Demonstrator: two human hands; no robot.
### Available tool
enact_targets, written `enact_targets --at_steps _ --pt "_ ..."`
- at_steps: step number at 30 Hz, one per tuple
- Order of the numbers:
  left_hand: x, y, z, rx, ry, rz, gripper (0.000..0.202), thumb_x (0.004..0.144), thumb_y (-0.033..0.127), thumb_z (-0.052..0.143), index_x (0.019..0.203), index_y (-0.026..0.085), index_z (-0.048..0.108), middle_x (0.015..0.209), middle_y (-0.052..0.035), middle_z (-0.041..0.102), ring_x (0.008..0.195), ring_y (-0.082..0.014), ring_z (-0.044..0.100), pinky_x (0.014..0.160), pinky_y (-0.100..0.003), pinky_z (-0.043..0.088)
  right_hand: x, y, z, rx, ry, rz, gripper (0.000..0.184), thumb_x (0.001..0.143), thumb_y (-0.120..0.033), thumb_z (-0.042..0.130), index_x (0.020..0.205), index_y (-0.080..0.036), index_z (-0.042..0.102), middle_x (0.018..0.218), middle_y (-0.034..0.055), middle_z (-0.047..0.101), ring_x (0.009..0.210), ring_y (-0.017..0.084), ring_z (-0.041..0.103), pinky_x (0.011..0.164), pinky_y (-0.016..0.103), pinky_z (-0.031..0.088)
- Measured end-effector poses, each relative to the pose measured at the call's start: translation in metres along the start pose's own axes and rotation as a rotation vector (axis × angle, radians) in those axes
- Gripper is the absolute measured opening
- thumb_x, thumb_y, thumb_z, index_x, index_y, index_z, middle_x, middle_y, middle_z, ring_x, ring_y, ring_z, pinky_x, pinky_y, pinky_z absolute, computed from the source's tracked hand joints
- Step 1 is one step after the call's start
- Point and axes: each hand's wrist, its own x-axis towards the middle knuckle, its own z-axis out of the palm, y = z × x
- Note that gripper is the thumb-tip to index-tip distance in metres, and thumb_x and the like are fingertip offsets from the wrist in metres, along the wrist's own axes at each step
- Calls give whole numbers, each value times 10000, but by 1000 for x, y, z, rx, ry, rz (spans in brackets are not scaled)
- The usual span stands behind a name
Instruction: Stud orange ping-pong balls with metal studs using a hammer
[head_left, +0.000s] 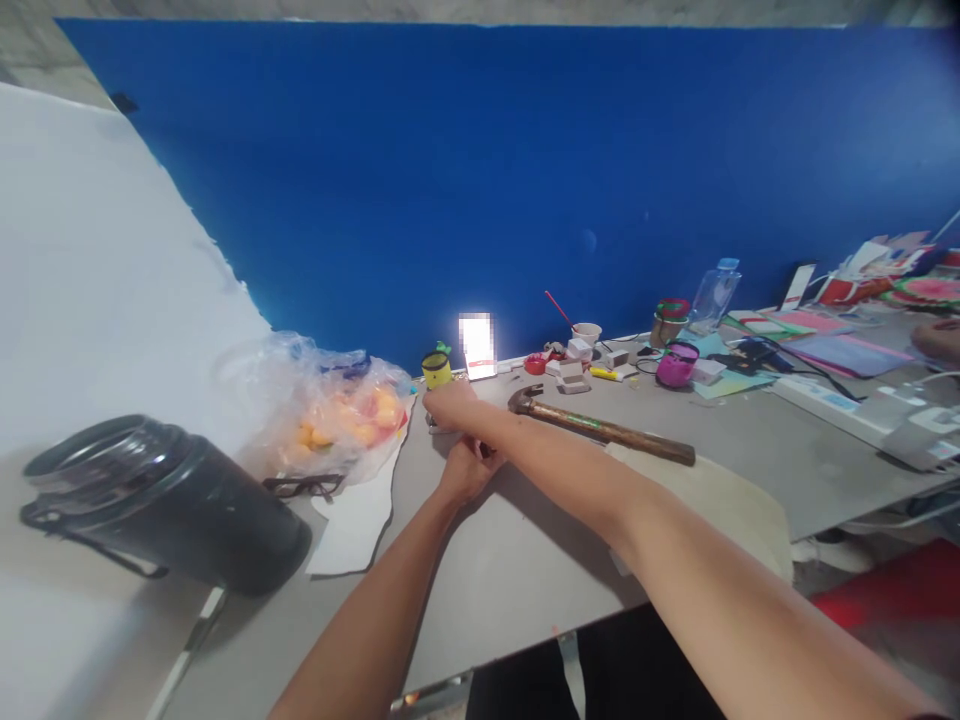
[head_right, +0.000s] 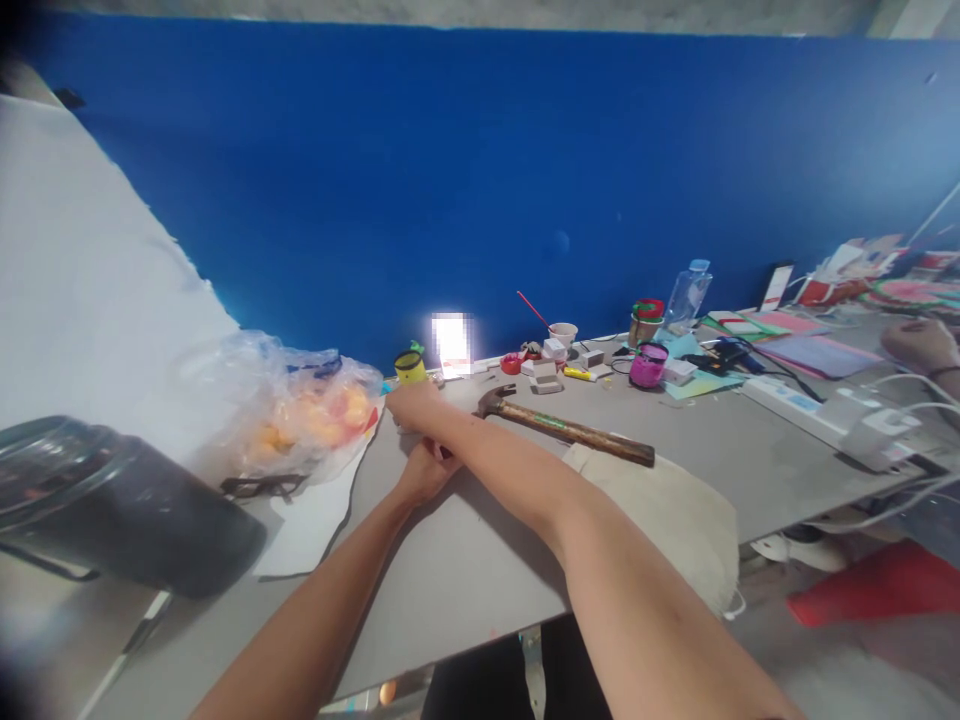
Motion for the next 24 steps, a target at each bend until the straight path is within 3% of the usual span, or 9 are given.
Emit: enact_targets --at_steps 5,9,12,15,19,24 --pt "0 7 -2 18 20 15 215 746 268 734 924 183 650 771 -3 660 714 -171 609 703 -304 493 -20 26 -5 231 150 101 256 872 -162 634 1085 -170 775 1101 138 787 1037 278 734 834 335 552" --pt "1 11 -3 -33 75 20 304 728 240 735 1005 189 619 869 4 678 748 -144 613 749 -291 496 -62 69 4 663 313 133 169 859 -172 615 895 -156 779 929 66 779 866 191 692 762 283 503" --pt "-1 16 -4 -15 121 10 302 705 228 739 964 195 587 867 25 649 714 -117 576 715 -271 480 -95 92 21 1117 256 249 123 825 -263 704 840 -149 750 743 31 712 643 132 588 574 244 441" --pt "-3 21 -4 -33 134 -20 347 701 249 759 1008 201 604 871 27 649 710 -114 568 690 -266 488 -119 102 41 1424 163 306 241 717 -351 842 779 -157 714 741 39 706 579 102 522 469 210 371" --pt "-3 24 -5 -130 93 -50 457 696 287 785 1130 203 668 840 13 672 712 -129 595 695 -290 542 -129 103 60 1675 145 320 403 575 -389 949 741 -157 664 677 8 665 524 68 458 429 190 339" --pt "-2 21 -6 -259 97 -143 480 663 284 824 1104 204 652 860 6 684 731 -129 635 691 -295 594 -130 108 68 1841 147 300 459 513 -326 992 812 -152 689 637 -38 624 503 58 478 445 188 370"
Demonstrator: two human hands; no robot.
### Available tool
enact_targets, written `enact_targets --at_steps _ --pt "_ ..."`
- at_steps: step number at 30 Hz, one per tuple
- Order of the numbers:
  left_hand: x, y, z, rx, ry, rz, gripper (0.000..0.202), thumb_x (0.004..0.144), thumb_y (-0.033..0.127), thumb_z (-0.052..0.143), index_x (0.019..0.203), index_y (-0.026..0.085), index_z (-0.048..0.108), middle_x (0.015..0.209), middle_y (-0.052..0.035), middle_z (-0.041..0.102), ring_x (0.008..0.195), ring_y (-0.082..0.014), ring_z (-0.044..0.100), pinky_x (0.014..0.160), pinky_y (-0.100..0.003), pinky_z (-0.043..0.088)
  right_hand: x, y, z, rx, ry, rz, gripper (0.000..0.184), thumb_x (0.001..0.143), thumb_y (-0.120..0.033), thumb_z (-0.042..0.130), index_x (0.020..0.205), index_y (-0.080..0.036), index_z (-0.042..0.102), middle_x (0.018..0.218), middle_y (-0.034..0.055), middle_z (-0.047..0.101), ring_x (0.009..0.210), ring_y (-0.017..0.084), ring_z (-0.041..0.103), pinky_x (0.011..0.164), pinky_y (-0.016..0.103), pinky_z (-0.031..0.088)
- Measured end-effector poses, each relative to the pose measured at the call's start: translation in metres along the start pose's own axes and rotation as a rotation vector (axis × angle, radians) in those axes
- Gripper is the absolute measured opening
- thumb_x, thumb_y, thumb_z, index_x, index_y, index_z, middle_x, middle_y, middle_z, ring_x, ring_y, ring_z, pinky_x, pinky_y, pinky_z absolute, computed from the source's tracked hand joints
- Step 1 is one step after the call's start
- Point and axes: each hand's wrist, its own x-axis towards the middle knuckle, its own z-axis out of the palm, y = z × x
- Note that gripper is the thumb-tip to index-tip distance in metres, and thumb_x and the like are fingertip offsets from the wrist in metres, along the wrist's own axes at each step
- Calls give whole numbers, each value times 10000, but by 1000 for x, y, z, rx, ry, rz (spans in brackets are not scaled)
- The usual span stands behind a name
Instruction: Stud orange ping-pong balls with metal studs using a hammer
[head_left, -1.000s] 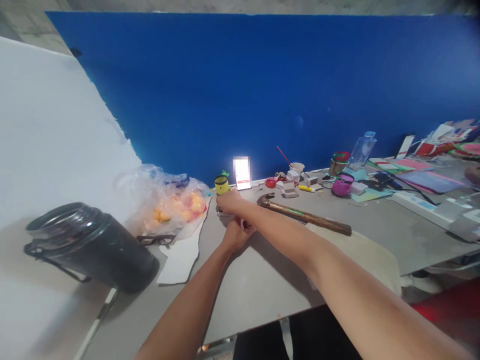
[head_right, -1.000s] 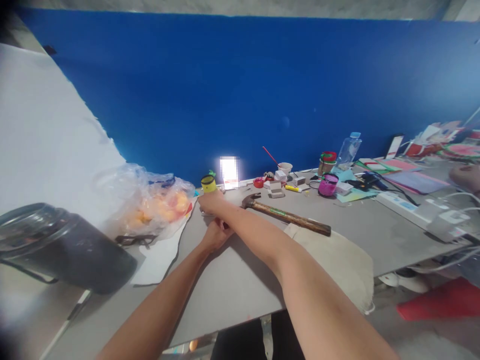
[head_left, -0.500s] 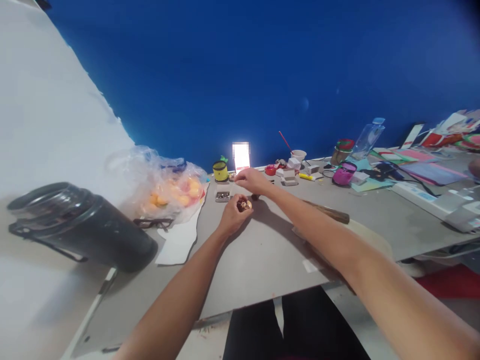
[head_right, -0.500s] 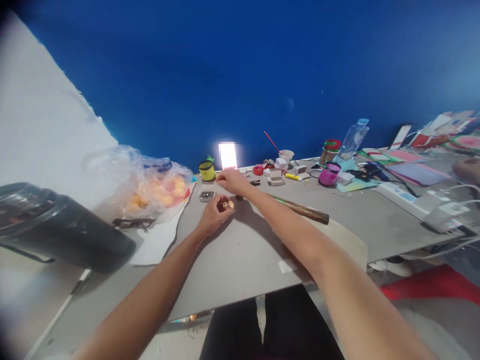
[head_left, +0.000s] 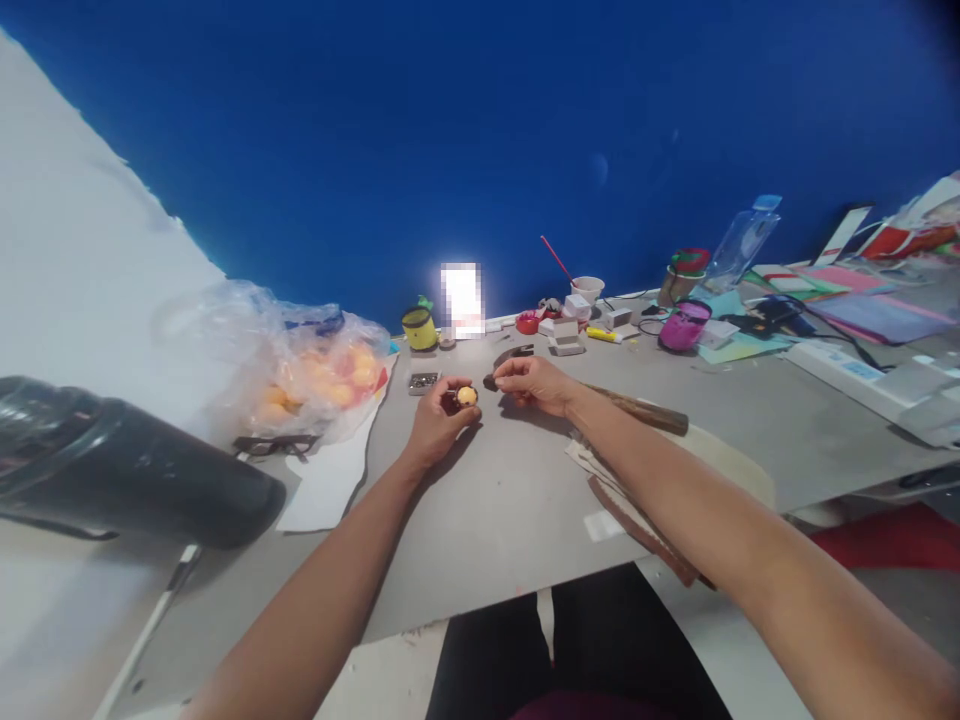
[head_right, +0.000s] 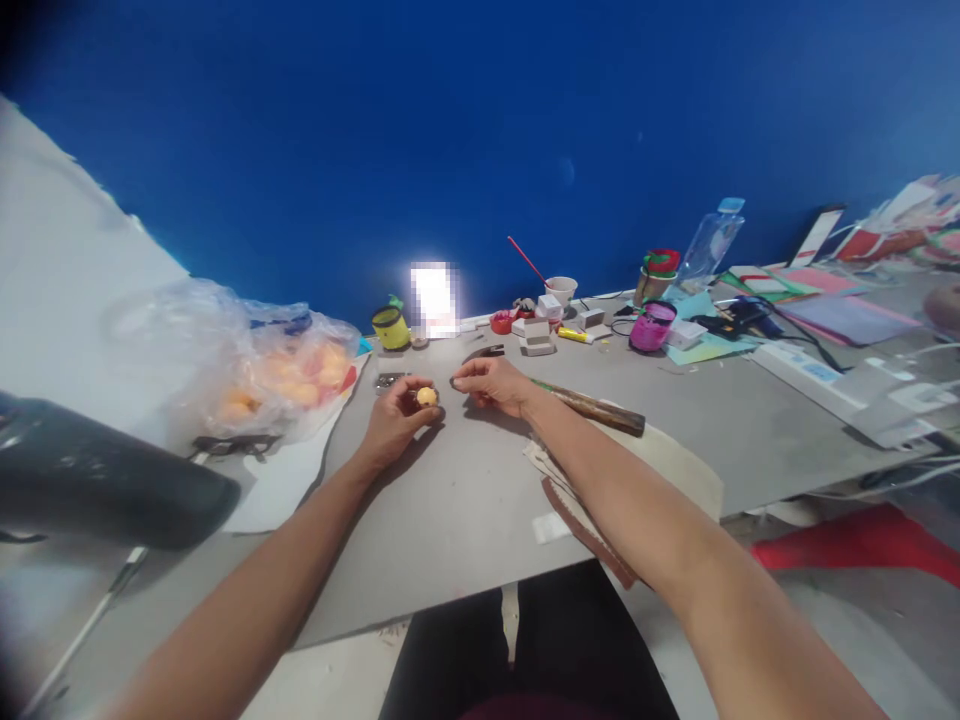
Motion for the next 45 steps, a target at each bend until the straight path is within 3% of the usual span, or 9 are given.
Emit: enact_targets --at_steps 5,15,20,27,32,45 --pt "-3 5 2 -93 -8 -59 531 666 296 841 1136 210 609 941 -12 709 772 -149 677 683 -327 623 0 2 -4 72 -16 81 388 577 -245 976 830 -140 701 654 -3 672 522 75 553 486 191 445" --pt "-6 11 0 -71 -36 -101 562 662 282 854 1177 212 640 884 15 674 706 -115 623 659 -289 598 -3 7 2 135 -110 148 206 744 -159 872 852 -139 698 738 37 730 566 77 594 509 168 492" --pt "-4 9 0 -37 -15 -58 542 708 299 807 1210 211 621 902 10 668 694 -108 607 636 -260 560 -4 10 4 146 -140 153 247 731 -197 895 861 -145 692 770 37 743 560 74 596 502 165 495" --pt "-2 2 -1 4 -39 -5 514 693 270 807 1169 205 624 941 -7 680 818 -146 655 766 -308 580 -4 15 6 143 -122 127 325 658 -223 936 864 -152 694 771 24 742 561 70 589 508 169 507" --pt "-4 1 1 88 -25 -10 521 694 290 813 1182 194 659 889 -17 697 754 -157 646 713 -296 554 -5 18 13 105 -110 83 379 615 -308 963 834 -161 691 759 0 714 577 74 587 487 168 485" --pt "-5 0 3 338 -9 154 376 754 305 758 1110 187 722 957 -50 738 863 -210 657 821 -338 530 -10 22 22 -62 -94 -2 269 650 -265 900 819 -151 725 733 30 729 598 88 617 506 164 477"
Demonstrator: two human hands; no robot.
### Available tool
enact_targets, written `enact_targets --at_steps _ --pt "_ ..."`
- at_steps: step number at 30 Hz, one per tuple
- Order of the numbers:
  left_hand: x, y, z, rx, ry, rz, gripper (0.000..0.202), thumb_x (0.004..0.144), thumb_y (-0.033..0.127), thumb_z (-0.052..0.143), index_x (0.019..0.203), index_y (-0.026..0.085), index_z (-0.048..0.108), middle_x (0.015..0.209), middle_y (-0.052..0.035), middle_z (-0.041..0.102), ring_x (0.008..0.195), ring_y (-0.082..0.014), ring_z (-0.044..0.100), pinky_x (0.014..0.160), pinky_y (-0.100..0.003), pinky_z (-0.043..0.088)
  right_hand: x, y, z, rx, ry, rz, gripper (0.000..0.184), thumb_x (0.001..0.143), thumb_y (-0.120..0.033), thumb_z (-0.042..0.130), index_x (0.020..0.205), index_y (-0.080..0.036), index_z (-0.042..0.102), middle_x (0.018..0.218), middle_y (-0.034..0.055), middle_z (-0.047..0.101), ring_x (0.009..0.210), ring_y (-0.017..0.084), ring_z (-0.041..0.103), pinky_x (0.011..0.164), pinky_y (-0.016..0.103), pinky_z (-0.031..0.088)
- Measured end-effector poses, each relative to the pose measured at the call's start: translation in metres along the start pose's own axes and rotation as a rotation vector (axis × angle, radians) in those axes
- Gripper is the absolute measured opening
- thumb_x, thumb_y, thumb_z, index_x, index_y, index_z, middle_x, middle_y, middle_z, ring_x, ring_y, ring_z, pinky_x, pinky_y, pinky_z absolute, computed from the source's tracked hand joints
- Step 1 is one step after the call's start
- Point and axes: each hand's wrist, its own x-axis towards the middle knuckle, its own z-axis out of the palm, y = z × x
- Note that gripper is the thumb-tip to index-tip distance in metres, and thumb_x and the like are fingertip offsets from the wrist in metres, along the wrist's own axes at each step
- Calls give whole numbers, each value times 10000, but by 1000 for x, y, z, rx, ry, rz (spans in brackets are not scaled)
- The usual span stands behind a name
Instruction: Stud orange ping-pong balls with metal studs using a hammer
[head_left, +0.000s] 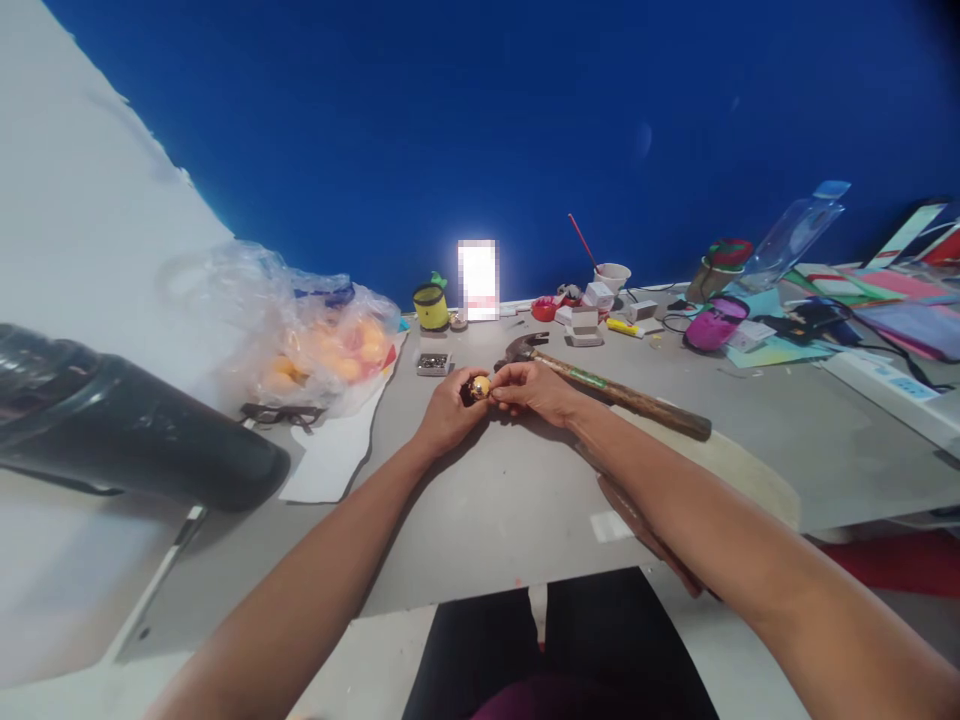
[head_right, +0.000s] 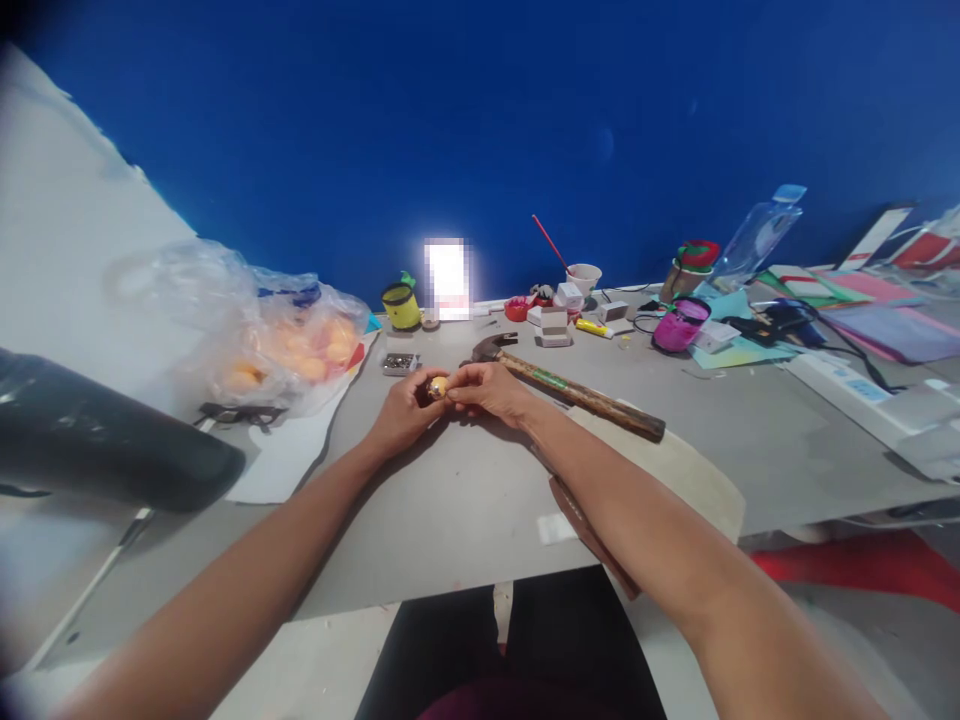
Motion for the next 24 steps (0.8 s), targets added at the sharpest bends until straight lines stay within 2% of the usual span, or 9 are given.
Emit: enact_targets --at_steps 5,12,24 --pt "-1 3 0 88 13 38 340 764 282 731 1091 192 734 1030 -54 744 915 -216 662 892 -349 518 2 2 -1 -3 42 9 272 664 -276 906 839 -160 733 768 38 748 575 81 608 484 164 478" --pt "-1 0 1 116 25 63 348 771 294 735 1099 181 731 1075 -68 743 965 -221 668 910 -345 516 2 2 -1 -13 49 31 255 666 -251 909 833 -156 741 766 44 750 566 80 600 482 167 493" --pt "0 1 0 181 16 77 296 782 276 726 1065 188 736 1035 -52 737 927 -208 658 890 -350 522 2 2 4 -44 72 9 200 644 -234 868 783 -154 747 714 37 733 555 84 594 467 162 471"
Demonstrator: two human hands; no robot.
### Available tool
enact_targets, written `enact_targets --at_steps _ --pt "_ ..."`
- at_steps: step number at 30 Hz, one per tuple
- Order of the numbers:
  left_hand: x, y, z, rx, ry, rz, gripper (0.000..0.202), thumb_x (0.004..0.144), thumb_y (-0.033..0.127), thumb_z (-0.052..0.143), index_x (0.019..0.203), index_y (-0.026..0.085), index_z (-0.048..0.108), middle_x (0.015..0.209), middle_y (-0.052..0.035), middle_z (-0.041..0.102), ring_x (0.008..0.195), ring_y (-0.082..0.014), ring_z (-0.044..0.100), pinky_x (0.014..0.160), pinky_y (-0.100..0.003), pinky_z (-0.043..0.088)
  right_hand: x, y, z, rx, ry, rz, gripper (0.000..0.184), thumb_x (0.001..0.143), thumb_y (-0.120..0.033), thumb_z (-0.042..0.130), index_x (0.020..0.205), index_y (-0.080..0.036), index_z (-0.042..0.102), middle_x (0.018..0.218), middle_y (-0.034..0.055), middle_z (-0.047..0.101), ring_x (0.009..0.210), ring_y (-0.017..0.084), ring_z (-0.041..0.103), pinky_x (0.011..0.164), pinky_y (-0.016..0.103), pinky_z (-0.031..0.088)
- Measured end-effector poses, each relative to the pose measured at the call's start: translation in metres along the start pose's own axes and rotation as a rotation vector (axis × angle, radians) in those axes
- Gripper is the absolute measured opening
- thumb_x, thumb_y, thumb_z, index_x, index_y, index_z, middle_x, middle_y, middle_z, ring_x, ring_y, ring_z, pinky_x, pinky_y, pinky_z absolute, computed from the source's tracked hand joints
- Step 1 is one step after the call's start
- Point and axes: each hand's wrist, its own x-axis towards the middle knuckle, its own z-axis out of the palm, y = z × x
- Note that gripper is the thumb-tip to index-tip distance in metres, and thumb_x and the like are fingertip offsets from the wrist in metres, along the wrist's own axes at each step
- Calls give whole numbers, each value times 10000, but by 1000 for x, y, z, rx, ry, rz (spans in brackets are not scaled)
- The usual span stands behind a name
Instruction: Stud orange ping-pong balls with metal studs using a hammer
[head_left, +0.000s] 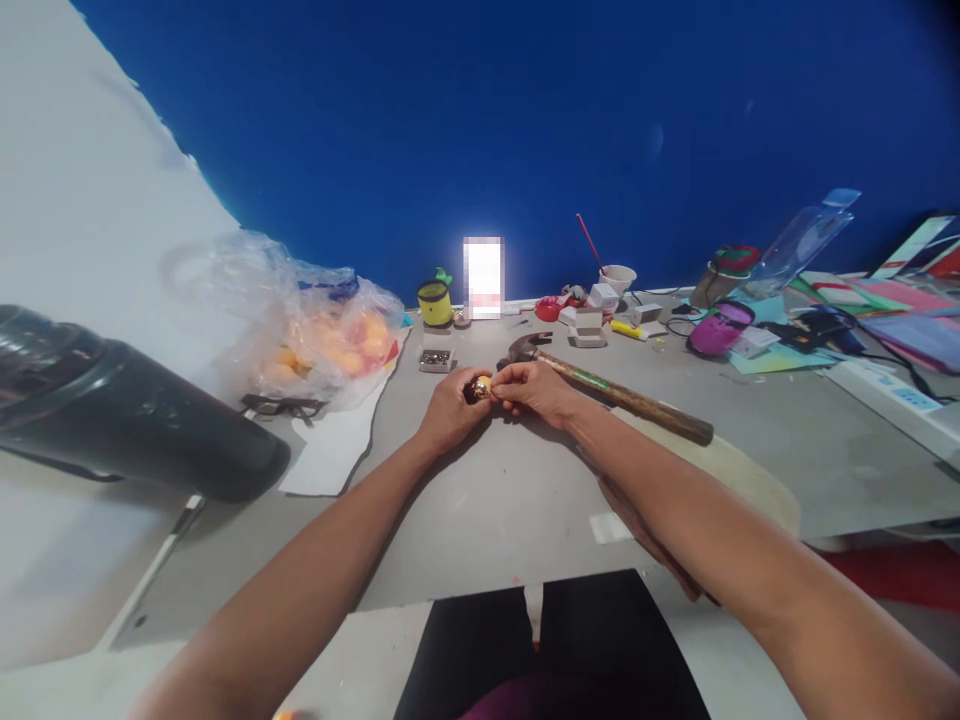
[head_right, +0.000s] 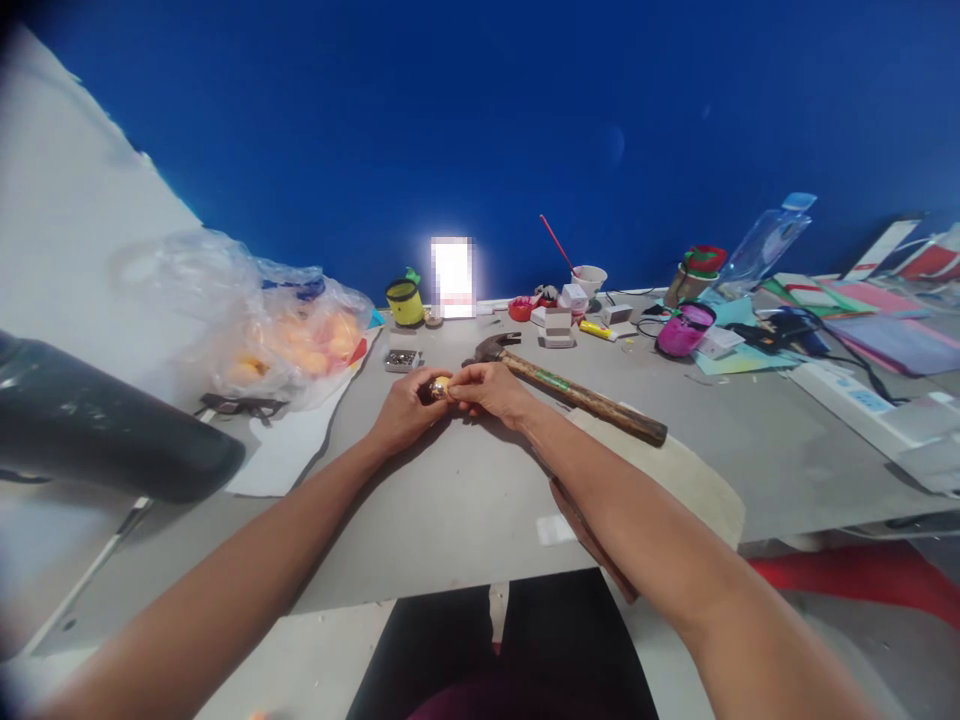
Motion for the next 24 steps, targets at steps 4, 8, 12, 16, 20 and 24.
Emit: enact_targets --at_steps 4,8,12,16,20,24 --pt "0 -1 -1 16 -2 27 291 795 269 723 1072 187 751 1016 -52 729 912 -204 653 863 -337 514 -2 -4 4 -30 25 6 180 649 -222 854 767 -150 739 651 22 702 535 80 577 468 163 466" --pt "-1 -4 0 39 15 70 280 792 261 729 1061 189 756 976 -49 723 891 -203 649 832 -326 506 -4 -7 9 -33 53 12 179 645 -215 852 756 -145 730 630 17 688 513 78 555 471 181 480" --pt "0 -7 2 79 48 77 282 780 212 704 1057 192 759 963 -48 720 874 -200 645 837 -324 515 -5 -5 14 -48 101 -21 168 652 -216 839 735 -150 709 574 -10 636 507 89 551 479 205 506" --pt "0 -7 4 110 72 74 313 755 162 686 1058 192 758 977 -48 726 873 -198 643 845 -321 518 -5 -4 20 -56 151 -52 124 687 -201 793 718 -156 681 559 -19 616 505 96 552 476 214 512" --pt "0 -3 3 107 68 70 278 783 185 682 1050 190 759 959 -48 717 852 -195 637 829 -323 510 -6 -5 26 -67 188 -46 81 714 -163 749 711 -156 669 558 -19 607 497 94 545 465 208 496" --pt "0 0 2 86 72 50 247 785 233 708 1022 199 768 915 -41 702 827 -194 626 811 -328 504 -6 -5 28 -82 183 -50 86 737 -158 729 707 -162 649 552 -24 594 487 95 533 463 212 491"
